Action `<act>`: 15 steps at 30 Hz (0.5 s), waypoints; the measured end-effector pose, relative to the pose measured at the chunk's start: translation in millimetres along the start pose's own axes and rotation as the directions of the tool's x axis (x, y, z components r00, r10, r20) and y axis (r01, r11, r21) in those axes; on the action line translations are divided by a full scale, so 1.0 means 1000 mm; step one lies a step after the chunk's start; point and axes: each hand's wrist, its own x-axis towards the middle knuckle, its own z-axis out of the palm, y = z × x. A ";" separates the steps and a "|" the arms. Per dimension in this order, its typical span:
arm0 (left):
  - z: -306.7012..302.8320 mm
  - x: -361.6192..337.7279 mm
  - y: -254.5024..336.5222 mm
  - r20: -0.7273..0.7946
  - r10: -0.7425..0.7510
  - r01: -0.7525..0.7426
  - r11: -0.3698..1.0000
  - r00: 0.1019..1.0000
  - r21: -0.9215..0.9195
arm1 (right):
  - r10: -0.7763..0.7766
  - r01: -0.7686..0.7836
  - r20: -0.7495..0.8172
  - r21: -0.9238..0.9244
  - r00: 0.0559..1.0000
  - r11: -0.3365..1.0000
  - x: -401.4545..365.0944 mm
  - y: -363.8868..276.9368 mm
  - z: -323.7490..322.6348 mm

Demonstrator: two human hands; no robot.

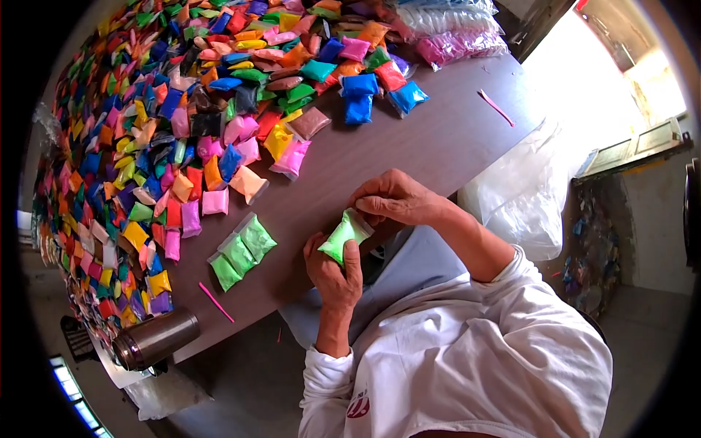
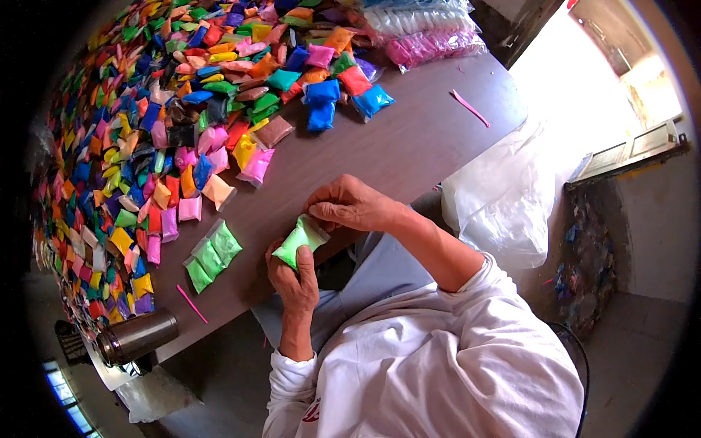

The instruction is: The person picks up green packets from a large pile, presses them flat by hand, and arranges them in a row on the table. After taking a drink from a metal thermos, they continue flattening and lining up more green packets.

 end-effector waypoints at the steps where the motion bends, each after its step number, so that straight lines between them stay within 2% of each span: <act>1: 0.000 0.000 0.000 -0.007 -0.001 0.001 1.000 1.000 -0.004 | 0.005 -0.005 0.000 -0.001 1.000 1.000 0.000 0.000 -0.001; 5: -0.001 0.002 0.001 0.007 -0.003 0.003 1.000 1.000 -0.017 | 0.017 -0.018 -0.011 -0.017 1.000 1.000 -0.003 0.005 0.001; 7: 0.000 0.001 0.001 0.002 0.005 -0.005 1.000 1.000 -0.013 | -0.051 0.050 -0.012 -0.060 0.999 0.997 -0.004 0.007 0.001; 10: 0.000 0.002 0.003 -0.001 0.013 -0.013 1.000 1.000 -0.007 | -0.029 0.029 -0.005 -0.071 1.000 0.997 -0.006 0.004 0.001; 14: -0.001 0.003 0.002 0.004 0.019 -0.019 1.000 1.000 -0.001 | -0.036 0.036 -0.005 -0.061 0.999 0.997 -0.005 0.004 0.004; 15: -0.001 0.002 0.002 0.010 0.018 -0.018 1.000 1.000 0.003 | 0.006 -0.006 -0.021 -0.005 1.000 1.000 -0.005 0.004 0.005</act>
